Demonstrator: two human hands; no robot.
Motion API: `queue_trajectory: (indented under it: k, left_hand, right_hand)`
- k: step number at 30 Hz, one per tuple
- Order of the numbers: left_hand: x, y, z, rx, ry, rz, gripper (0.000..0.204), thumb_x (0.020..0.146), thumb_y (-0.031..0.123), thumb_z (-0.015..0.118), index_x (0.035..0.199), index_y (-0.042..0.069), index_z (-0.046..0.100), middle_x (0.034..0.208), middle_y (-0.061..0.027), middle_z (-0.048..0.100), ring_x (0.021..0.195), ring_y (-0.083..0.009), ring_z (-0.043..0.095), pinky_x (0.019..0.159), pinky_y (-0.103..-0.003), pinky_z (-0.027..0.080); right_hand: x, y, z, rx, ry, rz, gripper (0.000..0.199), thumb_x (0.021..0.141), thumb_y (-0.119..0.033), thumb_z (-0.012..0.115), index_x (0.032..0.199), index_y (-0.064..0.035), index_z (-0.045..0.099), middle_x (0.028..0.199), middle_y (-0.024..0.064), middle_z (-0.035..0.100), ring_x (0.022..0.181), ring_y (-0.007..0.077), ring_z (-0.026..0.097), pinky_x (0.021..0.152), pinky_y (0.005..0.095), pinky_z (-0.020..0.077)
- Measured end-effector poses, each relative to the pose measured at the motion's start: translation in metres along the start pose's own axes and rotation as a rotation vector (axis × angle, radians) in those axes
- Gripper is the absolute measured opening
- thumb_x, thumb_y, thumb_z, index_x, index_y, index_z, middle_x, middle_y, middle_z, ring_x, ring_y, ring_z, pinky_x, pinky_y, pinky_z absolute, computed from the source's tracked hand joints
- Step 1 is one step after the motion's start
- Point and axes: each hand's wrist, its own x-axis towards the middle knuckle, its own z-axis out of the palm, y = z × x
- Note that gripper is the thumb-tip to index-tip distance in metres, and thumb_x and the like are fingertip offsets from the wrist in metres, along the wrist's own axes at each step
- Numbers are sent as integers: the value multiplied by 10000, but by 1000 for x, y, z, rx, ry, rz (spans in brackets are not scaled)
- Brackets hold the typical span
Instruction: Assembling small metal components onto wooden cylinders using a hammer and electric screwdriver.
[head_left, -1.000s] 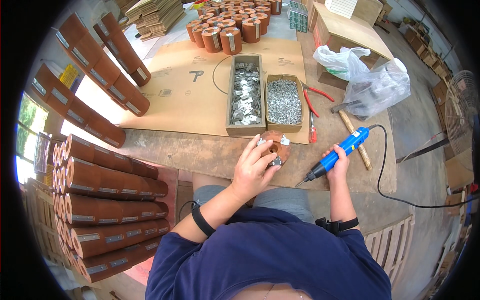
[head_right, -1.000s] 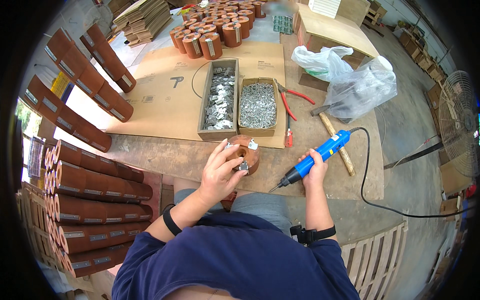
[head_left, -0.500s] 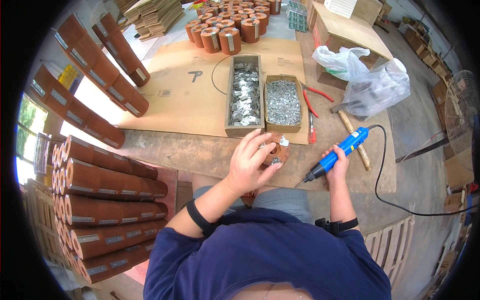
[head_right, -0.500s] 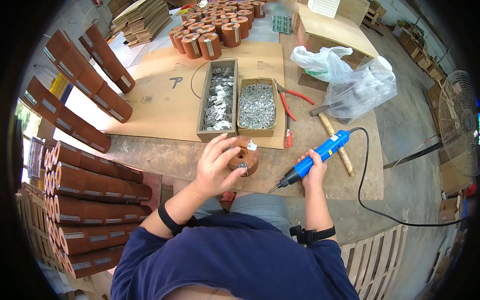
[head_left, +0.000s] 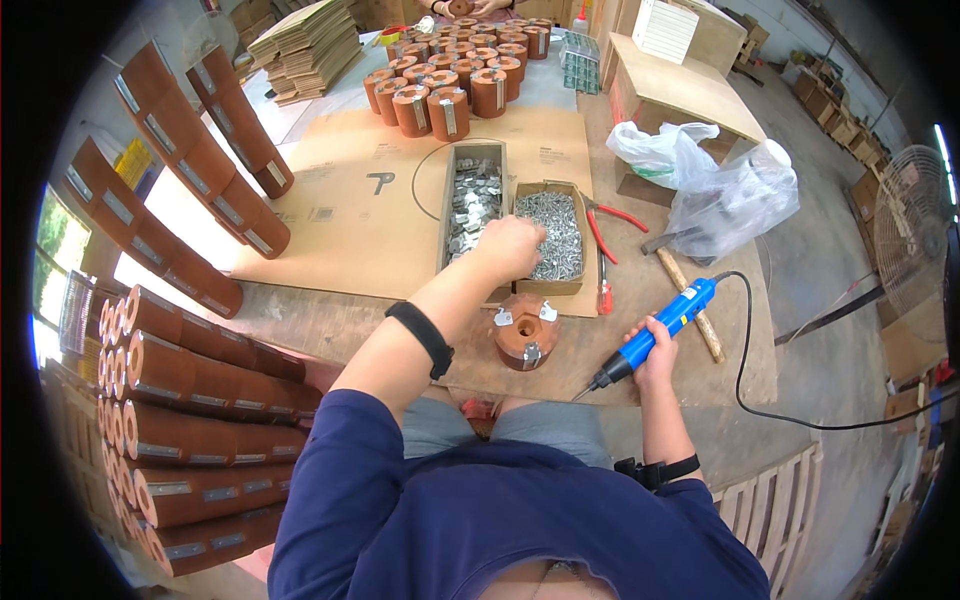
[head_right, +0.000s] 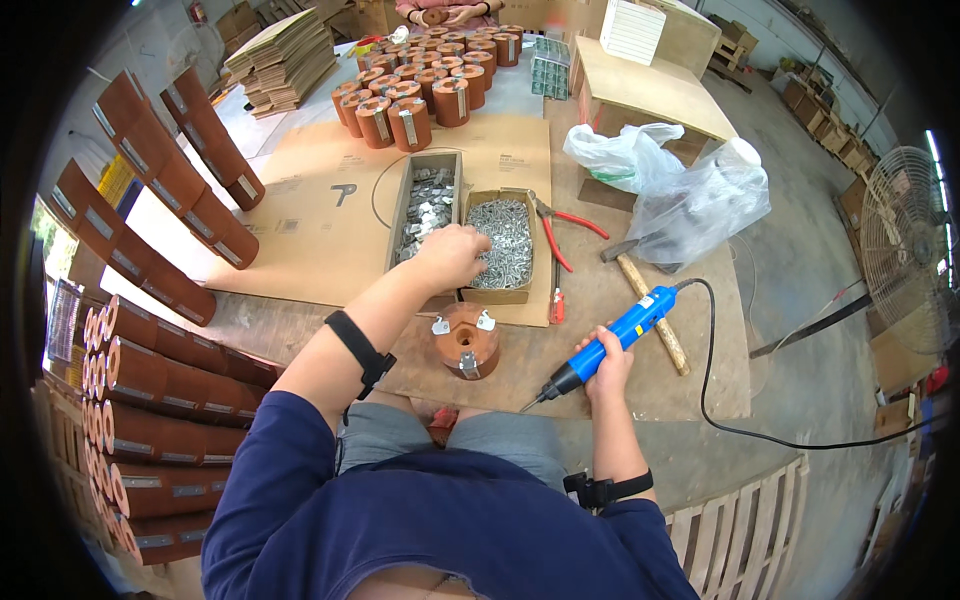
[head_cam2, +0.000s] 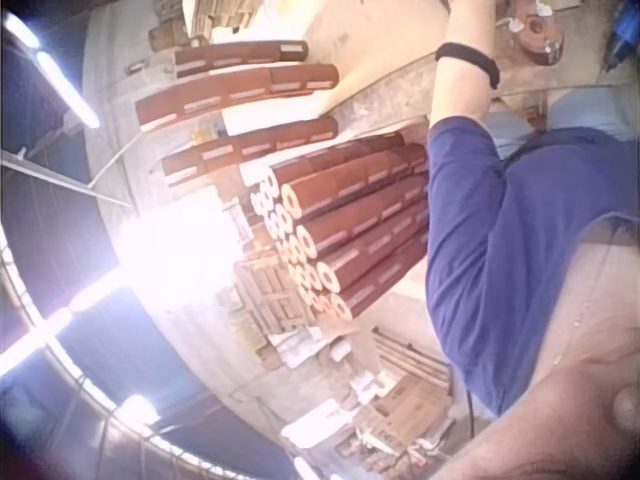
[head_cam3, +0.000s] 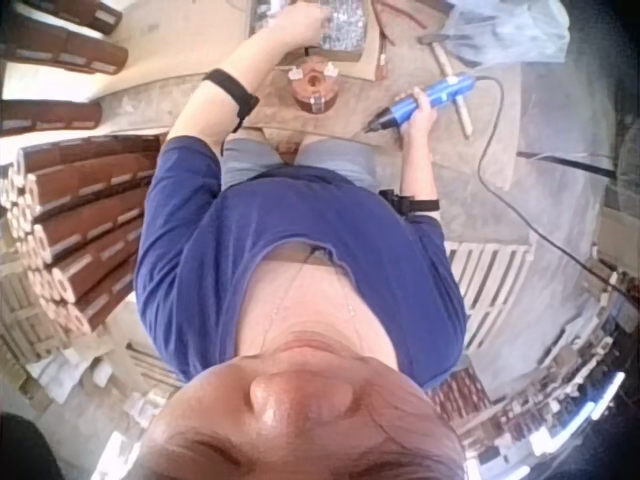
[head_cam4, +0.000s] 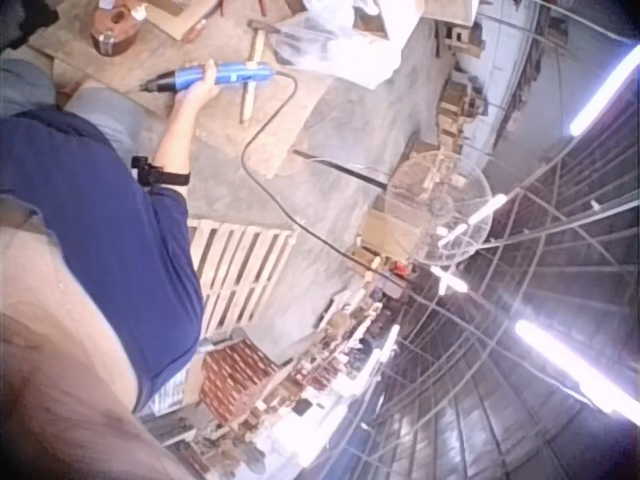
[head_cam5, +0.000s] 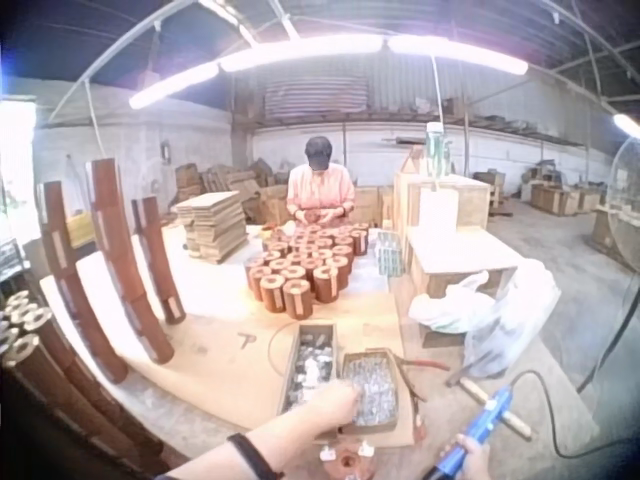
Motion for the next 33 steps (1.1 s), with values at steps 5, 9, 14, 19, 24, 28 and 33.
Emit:
queue_trajectory:
  k: [5, 9, 14, 19, 24, 28, 33]
  left_hand:
    - [9, 12, 2, 386, -261, -9, 212, 717, 290, 678, 867, 157, 608, 896, -8, 630, 934, -200, 560, 774, -395, 386]
    - [12, 9, 1, 343, -284, 1, 205, 713, 238, 666, 897, 162, 620, 923, -17, 633, 948, -210, 559, 770, -412, 363]
    - [9, 10, 3, 362, -293, 10, 203, 728, 159, 612, 928, 166, 649, 982, -30, 635, 979, -218, 554, 787, -444, 364]
    - [16, 21, -2, 463, -447, -35, 226, 742, 153, 585, 963, 144, 633, 985, -55, 623, 989, -220, 560, 795, -442, 365]
    - [15, 21, -2, 457, -446, -52, 247, 743, 107, 552, 974, 137, 630, 1002, -56, 622, 988, -223, 567, 794, -447, 370]
    - [10, 24, -5, 399, -384, -49, 218, 747, 126, 566, 953, 131, 638, 989, -53, 630, 971, -211, 581, 781, -427, 392]
    - [14, 19, -5, 382, -343, -65, 173, 740, 153, 599, 905, 138, 650, 933, -67, 642, 918, -229, 603, 751, -395, 443]
  right_hand:
    - [-1, 0, 0, -3, -9, -5, 377, 741, -93, 601, 1044, -29, 385, 746, 93, 517, 614, 201, 550, 548, 354, 500]
    - [4, 1, -3, 20, -33, -13, 377, 743, -96, 603, 1043, -31, 384, 742, 92, 515, 612, 202, 550, 543, 353, 500]
    - [4, 1, -1, 11, -25, -7, 382, 741, -98, 608, 1044, -31, 384, 739, 92, 515, 611, 201, 550, 540, 352, 500]
    - [3, 0, -1, 18, -17, 3, 387, 739, -97, 609, 1047, -31, 383, 740, 94, 521, 611, 203, 552, 540, 354, 499]
    - [3, 2, -1, 16, -24, 3, 382, 738, -96, 609, 1042, -30, 386, 740, 96, 521, 610, 207, 552, 542, 358, 499]
    - [3, 1, -3, 19, -11, 0, 375, 738, -96, 607, 1038, -29, 391, 733, 99, 520, 610, 208, 552, 544, 358, 499]
    - [1, 1, 0, 8, -20, -11, 369, 740, -97, 603, 1035, -30, 391, 735, 99, 520, 610, 208, 553, 544, 358, 499]
